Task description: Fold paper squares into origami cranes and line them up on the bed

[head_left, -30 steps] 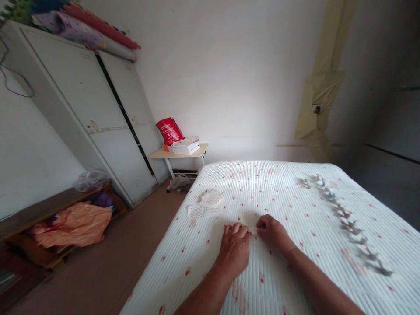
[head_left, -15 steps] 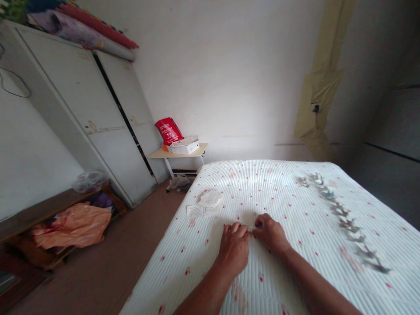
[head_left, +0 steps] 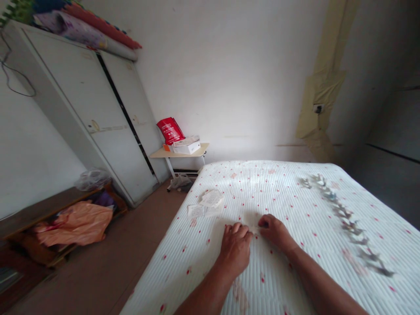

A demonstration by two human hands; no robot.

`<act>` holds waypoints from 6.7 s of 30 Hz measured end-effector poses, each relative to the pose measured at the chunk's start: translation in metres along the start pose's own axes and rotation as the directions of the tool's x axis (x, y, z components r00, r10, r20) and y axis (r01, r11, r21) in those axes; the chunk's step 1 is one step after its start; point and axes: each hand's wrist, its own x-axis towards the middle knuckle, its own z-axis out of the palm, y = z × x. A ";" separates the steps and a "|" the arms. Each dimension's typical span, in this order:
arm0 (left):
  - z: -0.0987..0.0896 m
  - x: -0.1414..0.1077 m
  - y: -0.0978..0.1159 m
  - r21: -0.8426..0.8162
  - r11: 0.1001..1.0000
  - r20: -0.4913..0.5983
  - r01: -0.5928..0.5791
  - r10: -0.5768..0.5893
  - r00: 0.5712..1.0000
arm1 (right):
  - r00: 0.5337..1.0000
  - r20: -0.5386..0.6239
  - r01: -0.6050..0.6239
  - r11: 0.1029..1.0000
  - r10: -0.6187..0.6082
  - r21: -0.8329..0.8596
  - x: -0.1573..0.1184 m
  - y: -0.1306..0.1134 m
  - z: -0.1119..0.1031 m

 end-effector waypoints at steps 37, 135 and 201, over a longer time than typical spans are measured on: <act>0.021 0.028 -0.008 -0.308 0.922 -0.167 0.235 -0.296 0.941 | 0.922 -0.149 0.376 0.917 -0.357 0.132 -0.011 -0.005 0.009; -0.002 0.047 -0.004 -0.004 0.829 0.255 0.559 -0.540 0.802 | 0.990 0.134 -0.017 0.988 0.038 -0.154 0.011 -0.013 -0.001; 0.002 0.045 -0.018 -0.094 0.832 0.304 0.547 -0.499 0.812 | 0.987 0.125 -0.088 0.991 0.101 -0.101 0.013 -0.012 0.002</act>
